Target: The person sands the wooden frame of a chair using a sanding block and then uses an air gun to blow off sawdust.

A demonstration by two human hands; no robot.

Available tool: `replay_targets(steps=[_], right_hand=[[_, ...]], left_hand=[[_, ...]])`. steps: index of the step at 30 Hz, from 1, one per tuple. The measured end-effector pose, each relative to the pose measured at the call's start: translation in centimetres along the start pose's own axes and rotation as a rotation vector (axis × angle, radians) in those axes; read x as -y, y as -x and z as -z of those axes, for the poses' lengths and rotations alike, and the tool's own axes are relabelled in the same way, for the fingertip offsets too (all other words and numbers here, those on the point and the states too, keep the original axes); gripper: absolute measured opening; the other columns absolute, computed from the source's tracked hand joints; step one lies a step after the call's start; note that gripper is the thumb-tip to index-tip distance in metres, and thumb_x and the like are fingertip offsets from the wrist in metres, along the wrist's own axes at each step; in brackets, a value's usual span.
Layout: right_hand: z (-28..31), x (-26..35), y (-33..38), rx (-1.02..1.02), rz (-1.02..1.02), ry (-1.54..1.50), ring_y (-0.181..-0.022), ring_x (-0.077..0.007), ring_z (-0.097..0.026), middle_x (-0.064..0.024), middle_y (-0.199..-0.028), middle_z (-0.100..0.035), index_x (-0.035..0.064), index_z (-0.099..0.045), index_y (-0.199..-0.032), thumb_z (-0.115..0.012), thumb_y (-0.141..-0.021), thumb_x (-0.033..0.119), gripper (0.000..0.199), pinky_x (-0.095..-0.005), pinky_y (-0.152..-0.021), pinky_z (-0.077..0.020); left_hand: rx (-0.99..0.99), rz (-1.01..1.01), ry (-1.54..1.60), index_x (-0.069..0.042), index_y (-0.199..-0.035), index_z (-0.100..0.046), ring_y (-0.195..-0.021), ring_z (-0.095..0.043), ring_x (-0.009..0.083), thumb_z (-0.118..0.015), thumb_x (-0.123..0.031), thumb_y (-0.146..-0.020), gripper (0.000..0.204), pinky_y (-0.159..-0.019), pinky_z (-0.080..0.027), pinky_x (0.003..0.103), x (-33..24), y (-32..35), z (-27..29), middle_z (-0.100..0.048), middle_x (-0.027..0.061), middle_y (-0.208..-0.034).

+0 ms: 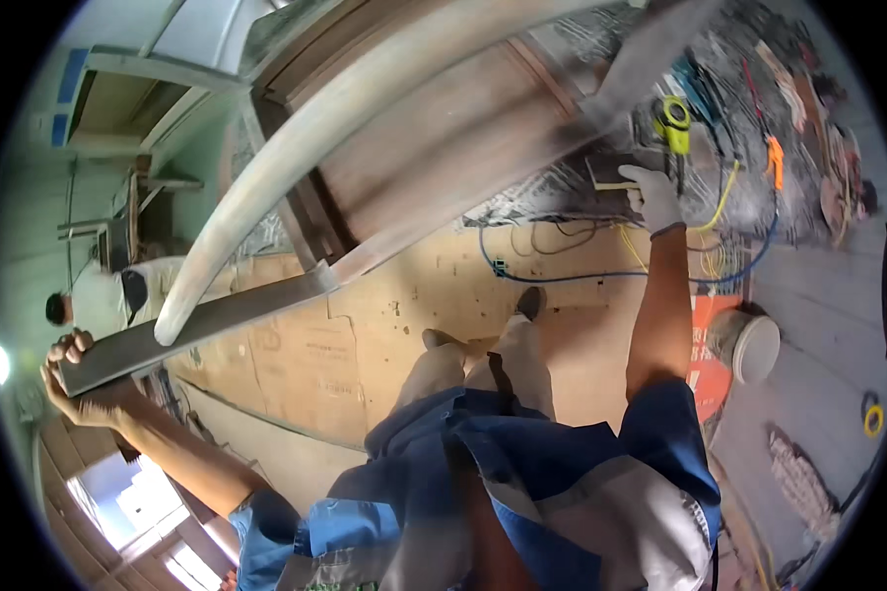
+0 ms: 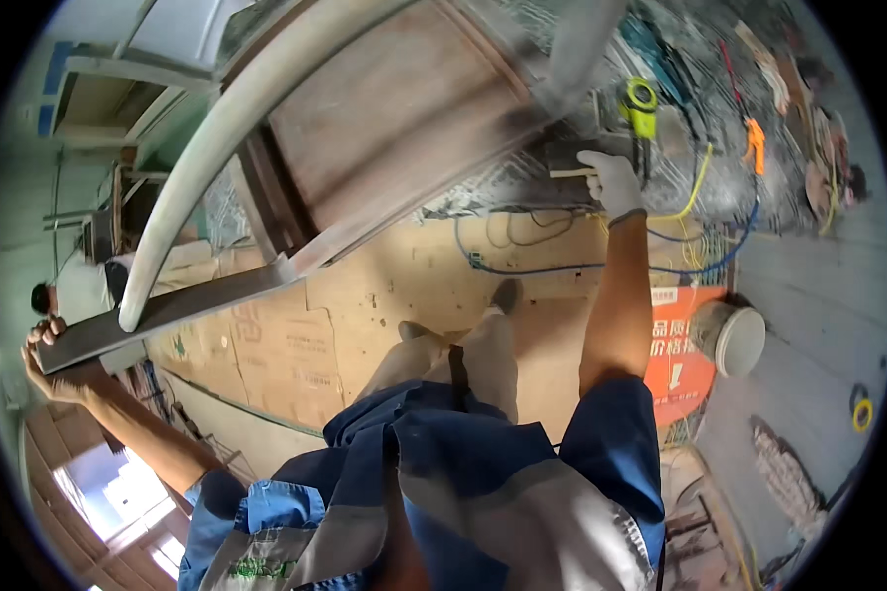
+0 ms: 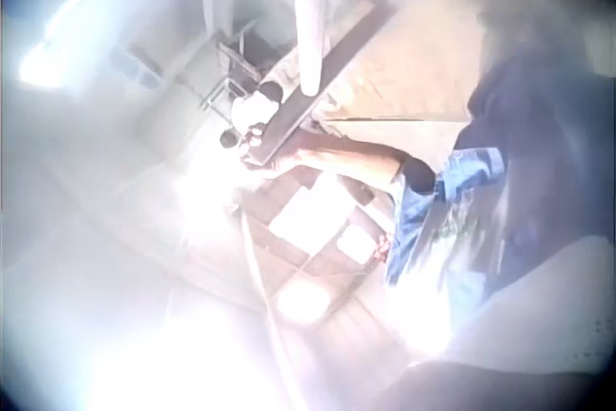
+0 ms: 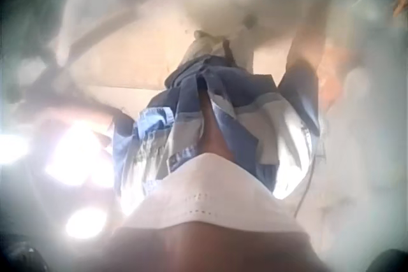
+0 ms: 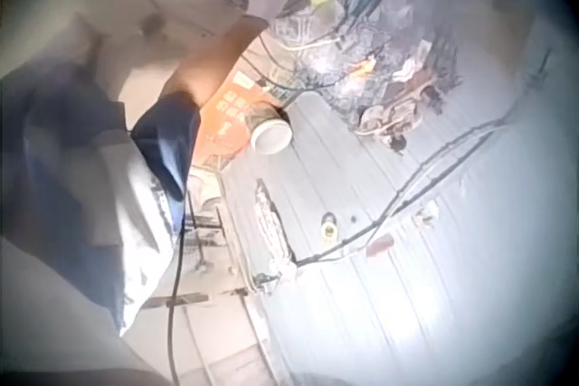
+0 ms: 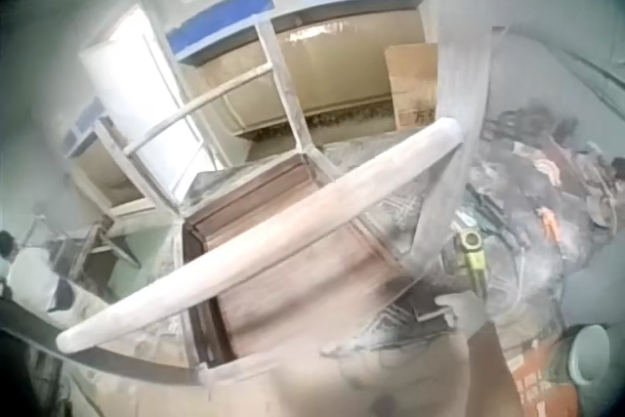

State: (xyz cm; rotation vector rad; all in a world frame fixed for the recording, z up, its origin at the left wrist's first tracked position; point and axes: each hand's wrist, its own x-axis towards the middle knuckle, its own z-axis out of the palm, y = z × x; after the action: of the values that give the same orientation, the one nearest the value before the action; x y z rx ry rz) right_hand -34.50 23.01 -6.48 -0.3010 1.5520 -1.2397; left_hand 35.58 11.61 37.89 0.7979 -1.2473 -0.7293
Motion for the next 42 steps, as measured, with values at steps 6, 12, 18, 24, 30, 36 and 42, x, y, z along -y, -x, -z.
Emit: replay_targets(steps=[6,12,18,24,30,36,42], right_hand=[[-10.3,-8.0,8.6,-0.398,0.342,-0.129,-0.075,-0.0134,-0.060,-0.0044,-0.084,-0.068,-0.0003,-0.072,-0.103,-0.067,-0.088,0.014,0.021,-0.0286,-0.067,-0.0487],[-21.3,0.6,9.8,-0.812,0.522,0.341,-0.106,-0.0256,-0.055,-0.0177,-0.118,-0.061,-0.0027,-0.052,-0.133,-0.057,-0.092,0.011,0.043,-0.0369,-0.093,-0.0437],[-36.7,-4.9,13.9,-0.839,0.420,0.863,-0.149,-0.0380,-0.025,-0.0283,-0.159,-0.028,-0.0053,-0.022,-0.157,-0.057,-0.093,0.022,0.079,-0.0450,-0.126,-0.0204],[-22.3,1.1,5.1,-0.839,0.592,0.080,-0.136,-0.0450,-0.045,-0.0333,-0.147,-0.045,-0.0111,-0.030,-0.151,-0.060,-0.094,0.029,0.076,-0.0514,-0.117,-0.0325],[-39.5,-8.2,13.9,-0.784,0.582,0.343,-0.146,-0.0371,-0.034,-0.0303,-0.158,-0.032,-0.0048,-0.032,-0.154,-0.047,-0.099,0.023,0.063,-0.0453,-0.121,-0.0259],[-36.3,-5.3,14.4,-0.910,0.528,0.491,-0.138,-0.0312,-0.047,-0.0284,-0.154,-0.040,0.0002,-0.039,-0.152,-0.049,-0.099,0.017,0.056,-0.0411,-0.114,-0.0395],[-41.5,-11.4,18.2,-0.725,0.704,0.318,-0.124,-0.0271,-0.051,-0.0235,-0.144,-0.047,0.0014,-0.044,-0.147,-0.051,-0.098,0.014,0.051,-0.0386,-0.105,-0.0433]], left_hand=[[0.147,-0.013,0.074,-0.004,-0.089,-0.053,-0.085,-0.045,0.0233,-0.047,-0.032,-0.098,0.030,-0.084,-0.040,0.037,1.7,-0.5,-1.3,-0.044,0.0066,-0.083],[0.235,-0.072,0.083,0.001,-0.095,-0.057,-0.080,-0.040,0.0231,-0.050,-0.030,-0.093,0.032,-0.078,-0.036,0.037,2.1,-0.6,-3.9,-0.040,0.0073,-0.082],[0.177,-0.279,0.064,0.001,-0.092,-0.060,-0.078,-0.046,0.0246,-0.052,-0.024,-0.088,0.026,-0.074,-0.039,0.037,3.9,-1.4,-3.9,-0.044,0.0080,-0.082],[0.365,-0.384,0.110,-0.009,-0.091,-0.061,-0.070,-0.051,0.0232,-0.054,-0.028,-0.093,0.020,-0.063,-0.041,0.035,3.5,-5.7,-0.2,-0.052,0.0054,-0.082],[0.632,-0.448,0.166,-0.018,-0.091,-0.061,-0.063,-0.056,0.0221,-0.056,-0.030,-0.097,0.014,-0.053,-0.043,0.034,0.5,-10.2,5.6,-0.059,0.0036,-0.081],[0.186,-0.657,-0.178,-0.024,-0.120,-0.061,-0.081,-0.070,0.0282,-0.058,-0.033,-0.096,0.026,-0.064,-0.055,0.043,1.2,-7.5,5.0,-0.071,0.0180,-0.118],[0.312,-0.292,0.128,0.002,-0.099,-0.053,-0.082,-0.055,0.0334,-0.055,-0.030,-0.080,0.038,-0.079,-0.047,0.045,0.3,-6.4,-1.7,-0.052,0.0173,-0.091]])
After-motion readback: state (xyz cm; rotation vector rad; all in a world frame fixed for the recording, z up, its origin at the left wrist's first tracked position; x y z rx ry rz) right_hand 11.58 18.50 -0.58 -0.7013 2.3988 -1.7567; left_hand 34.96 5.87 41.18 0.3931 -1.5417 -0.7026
